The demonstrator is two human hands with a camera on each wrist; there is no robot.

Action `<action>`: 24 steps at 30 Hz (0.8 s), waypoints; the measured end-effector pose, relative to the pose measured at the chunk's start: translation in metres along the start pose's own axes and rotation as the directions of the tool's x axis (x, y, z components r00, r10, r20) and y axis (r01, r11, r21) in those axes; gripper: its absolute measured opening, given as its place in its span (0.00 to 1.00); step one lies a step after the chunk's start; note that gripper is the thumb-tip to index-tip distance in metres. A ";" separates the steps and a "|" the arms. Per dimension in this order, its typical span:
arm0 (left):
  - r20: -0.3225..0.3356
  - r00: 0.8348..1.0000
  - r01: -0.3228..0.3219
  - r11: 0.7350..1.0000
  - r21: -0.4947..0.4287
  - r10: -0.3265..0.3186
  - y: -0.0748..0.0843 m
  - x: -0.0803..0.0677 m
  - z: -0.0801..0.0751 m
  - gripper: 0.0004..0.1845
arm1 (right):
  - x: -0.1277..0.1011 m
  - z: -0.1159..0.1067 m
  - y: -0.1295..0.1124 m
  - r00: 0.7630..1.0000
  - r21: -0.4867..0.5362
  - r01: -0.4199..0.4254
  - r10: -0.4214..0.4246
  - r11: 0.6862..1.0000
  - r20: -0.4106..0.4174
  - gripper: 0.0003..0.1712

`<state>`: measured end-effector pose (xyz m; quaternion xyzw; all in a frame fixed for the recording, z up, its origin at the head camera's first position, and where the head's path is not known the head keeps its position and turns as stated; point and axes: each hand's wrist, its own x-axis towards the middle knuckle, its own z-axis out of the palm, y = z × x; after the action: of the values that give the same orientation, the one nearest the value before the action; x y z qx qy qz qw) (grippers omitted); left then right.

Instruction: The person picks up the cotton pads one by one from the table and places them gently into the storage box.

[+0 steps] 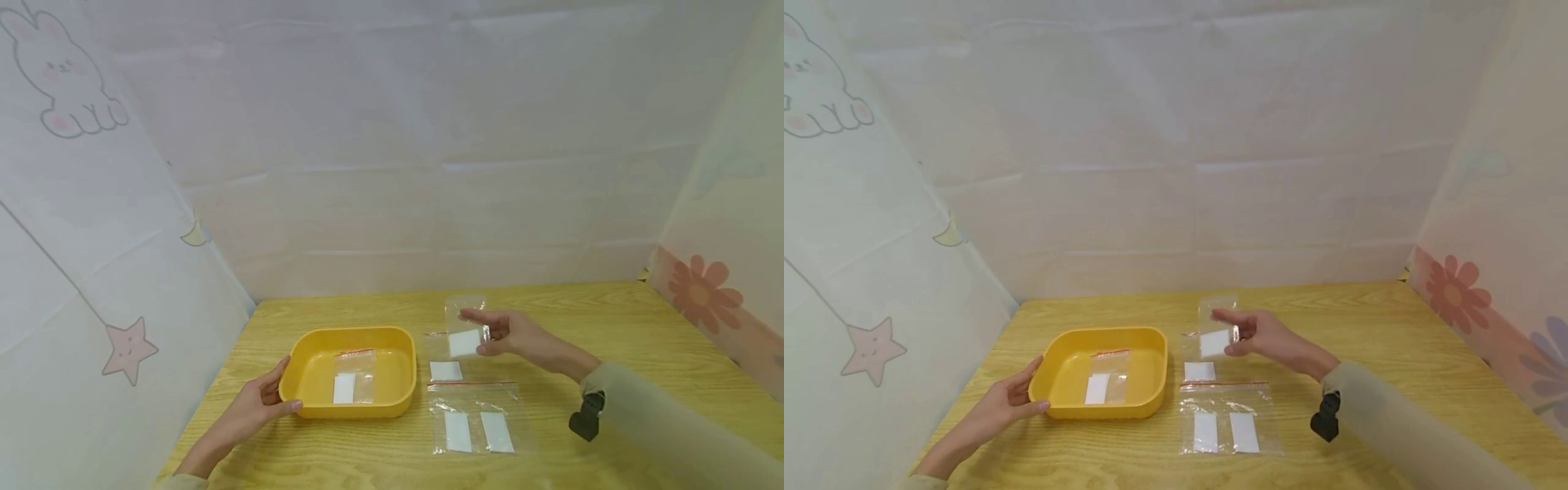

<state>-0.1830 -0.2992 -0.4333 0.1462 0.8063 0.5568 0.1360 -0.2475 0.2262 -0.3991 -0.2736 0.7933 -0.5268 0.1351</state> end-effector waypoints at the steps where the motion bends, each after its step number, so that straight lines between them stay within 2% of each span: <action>1: 0.000 1.000 0.001 1.000 0.000 -0.001 0.000 0.000 0.000 0.52 | 0.004 0.003 -0.003 1.000 0.011 0.001 -0.001 1.000 0.010 0.43; 16: 0.000 1.000 0.004 1.000 -0.006 -0.004 -0.001 0.000 0.000 0.52 | 0.057 0.052 -0.041 0.989 0.125 0.050 -0.066 0.991 0.129 0.42; 24: -0.017 1.000 0.023 1.000 0.015 -0.022 -0.001 0.000 0.000 0.52 | 0.085 0.089 -0.050 0.976 0.190 0.022 -0.062 0.981 0.209 0.45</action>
<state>-0.1830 -0.2991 -0.4340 0.1334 0.8131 0.5505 0.1344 -0.2576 0.0948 -0.3840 -0.3317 0.7152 -0.5691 0.2336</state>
